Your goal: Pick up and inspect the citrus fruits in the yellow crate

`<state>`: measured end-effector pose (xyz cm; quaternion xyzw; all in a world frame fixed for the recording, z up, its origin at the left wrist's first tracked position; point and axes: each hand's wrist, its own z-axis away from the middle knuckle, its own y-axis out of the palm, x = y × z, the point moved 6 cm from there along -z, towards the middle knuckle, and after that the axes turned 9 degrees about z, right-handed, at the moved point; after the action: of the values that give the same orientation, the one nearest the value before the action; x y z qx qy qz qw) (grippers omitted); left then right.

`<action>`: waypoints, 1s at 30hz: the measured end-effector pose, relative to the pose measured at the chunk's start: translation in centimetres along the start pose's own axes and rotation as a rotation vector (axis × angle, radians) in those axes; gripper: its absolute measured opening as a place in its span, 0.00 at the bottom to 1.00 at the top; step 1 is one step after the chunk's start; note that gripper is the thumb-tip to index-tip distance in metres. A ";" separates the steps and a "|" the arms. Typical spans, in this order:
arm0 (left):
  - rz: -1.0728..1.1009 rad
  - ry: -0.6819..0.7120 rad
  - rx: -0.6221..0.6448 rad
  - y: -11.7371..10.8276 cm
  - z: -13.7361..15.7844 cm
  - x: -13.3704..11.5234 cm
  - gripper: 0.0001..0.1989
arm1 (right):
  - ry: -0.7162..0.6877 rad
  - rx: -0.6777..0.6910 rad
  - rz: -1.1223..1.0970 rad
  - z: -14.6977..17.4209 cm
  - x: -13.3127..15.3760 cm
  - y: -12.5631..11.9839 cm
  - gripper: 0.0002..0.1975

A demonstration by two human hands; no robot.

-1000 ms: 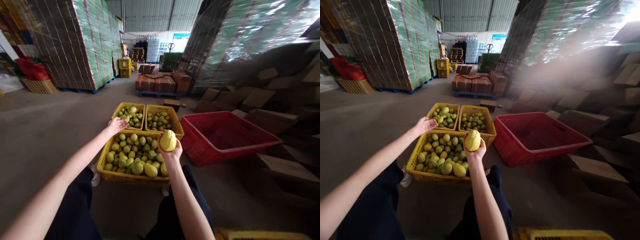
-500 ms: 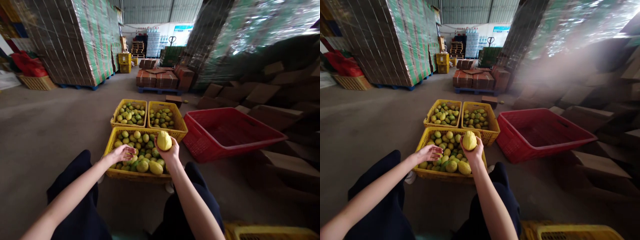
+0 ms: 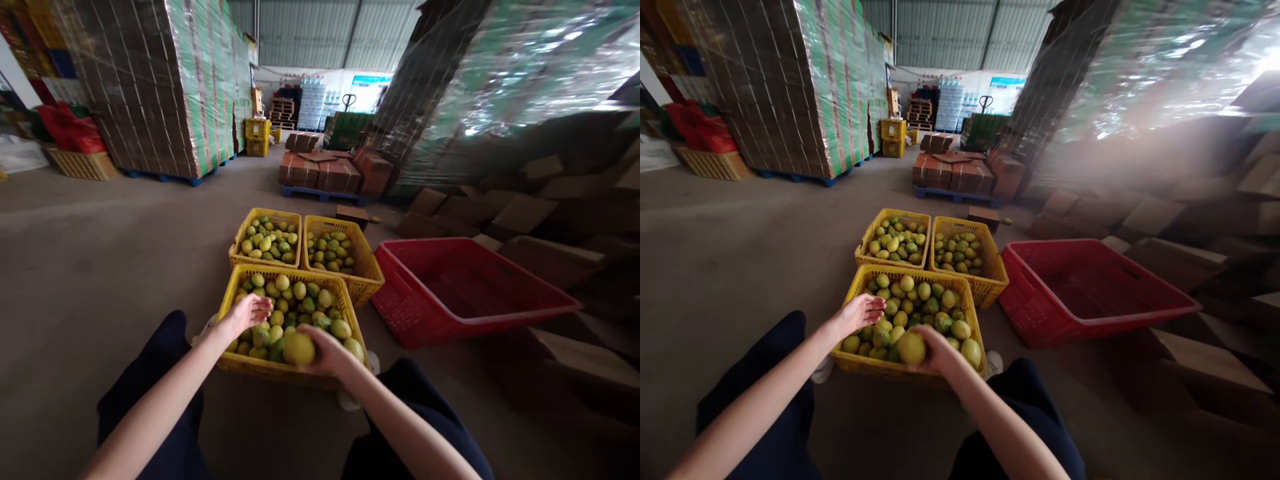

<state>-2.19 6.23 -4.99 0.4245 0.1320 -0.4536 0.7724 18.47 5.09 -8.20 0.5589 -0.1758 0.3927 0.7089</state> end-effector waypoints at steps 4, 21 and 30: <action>-0.081 0.049 0.036 0.0 -0.6 -0.2 0.13 | 0.014 -0.226 -0.019 -2.7 9.1 -2.1 0.14; -2.032 0.094 0.105 -1.9 2.1 1.8 0.16 | -0.028 -0.388 -0.014 0.1 10.4 -2.2 0.15; -1.954 0.149 0.075 -3.2 0.5 1.2 0.17 | -0.066 0.043 1.571 -1.2 2.3 0.8 0.16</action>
<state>-4.19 4.43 -7.07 0.1800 0.4593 -0.8693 0.0325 19.11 7.12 -6.49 0.2960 -0.5328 0.7653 0.2068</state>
